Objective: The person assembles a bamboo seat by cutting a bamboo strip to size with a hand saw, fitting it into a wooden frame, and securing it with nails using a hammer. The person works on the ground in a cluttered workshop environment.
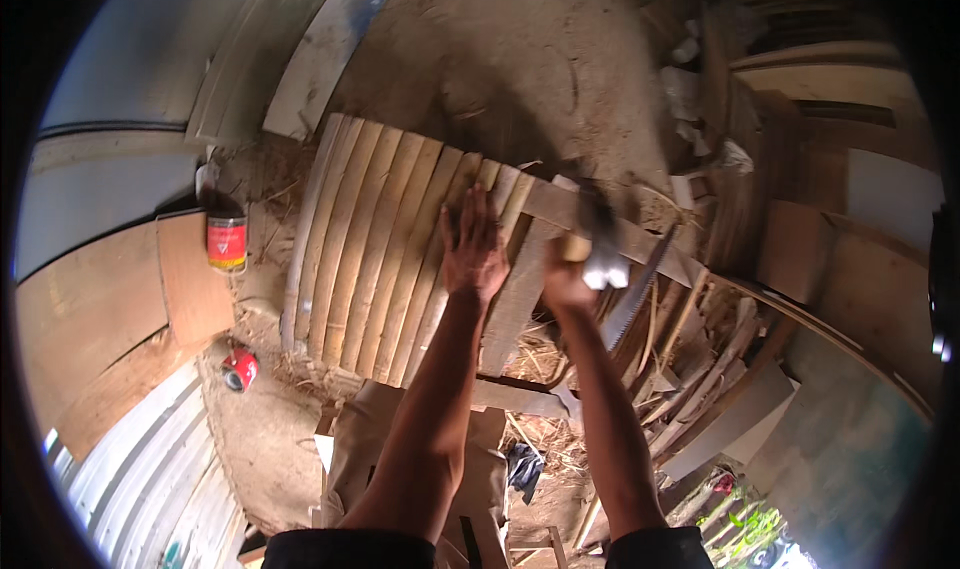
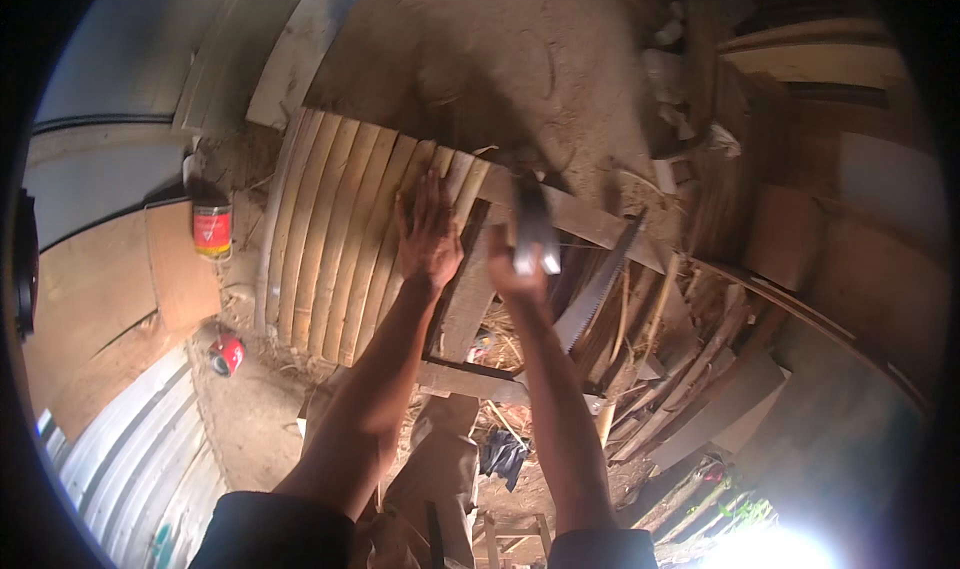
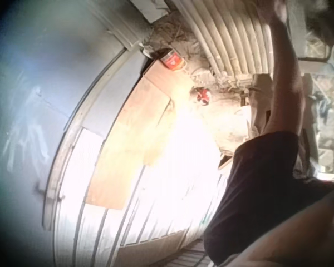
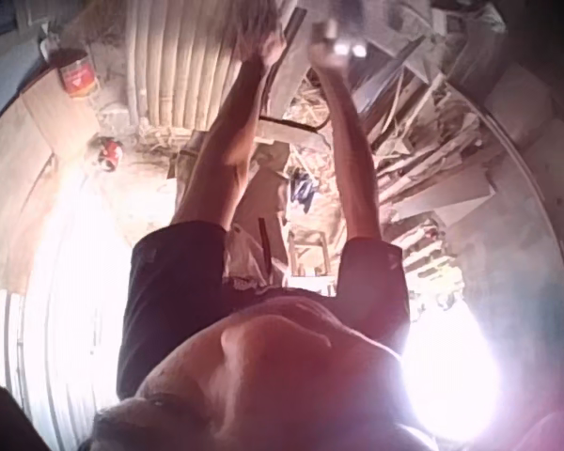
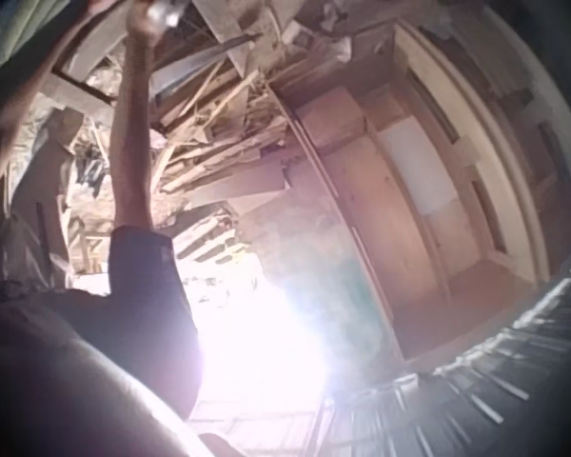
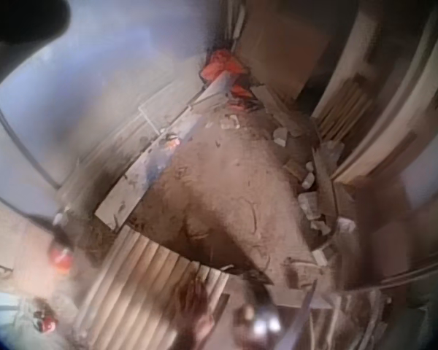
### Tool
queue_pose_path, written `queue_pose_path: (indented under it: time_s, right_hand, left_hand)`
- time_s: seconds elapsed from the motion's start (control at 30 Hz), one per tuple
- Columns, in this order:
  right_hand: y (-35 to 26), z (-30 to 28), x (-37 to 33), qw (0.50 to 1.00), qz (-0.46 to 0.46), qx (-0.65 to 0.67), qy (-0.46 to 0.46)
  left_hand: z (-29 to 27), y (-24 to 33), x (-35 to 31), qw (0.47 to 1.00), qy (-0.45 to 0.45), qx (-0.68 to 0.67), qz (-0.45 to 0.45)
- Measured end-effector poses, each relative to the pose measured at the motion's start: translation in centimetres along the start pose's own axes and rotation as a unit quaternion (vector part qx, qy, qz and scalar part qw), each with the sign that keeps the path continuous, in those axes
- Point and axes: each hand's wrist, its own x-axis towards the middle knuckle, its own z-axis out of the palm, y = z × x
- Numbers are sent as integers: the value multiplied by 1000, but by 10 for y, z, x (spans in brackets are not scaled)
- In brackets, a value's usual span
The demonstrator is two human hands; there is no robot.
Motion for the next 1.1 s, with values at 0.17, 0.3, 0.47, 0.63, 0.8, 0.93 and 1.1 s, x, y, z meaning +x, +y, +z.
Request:
queue_pose_path:
  time_s: [0.17,0.3,0.47,0.63,0.8,0.93,1.1]
  right_hand:
    - [-27,-58,53,904,314,5,-290]
    - [-54,-161,130,813,222,528,-106]
    - [-39,-93,64,985,84,143,-55]
    - [13,-67,-24,818,516,113,-229]
    - [-52,-179,37,845,407,337,-81]
    - [-95,-187,5,814,448,370,-10]
    - [-89,-131,-146,822,530,162,-135]
  left_hand:
    - [-2,0,1,1000,-9,6,-3]
    - [-1,-4,-5,1000,12,9,23]
    - [-7,-19,-44,996,-86,-14,26]
    - [-6,-28,-61,996,12,19,90]
    - [-5,-31,-54,996,-3,-15,93]
    - [-13,-39,-76,991,-30,-41,125]
    - [-22,-43,-135,975,-102,-90,176]
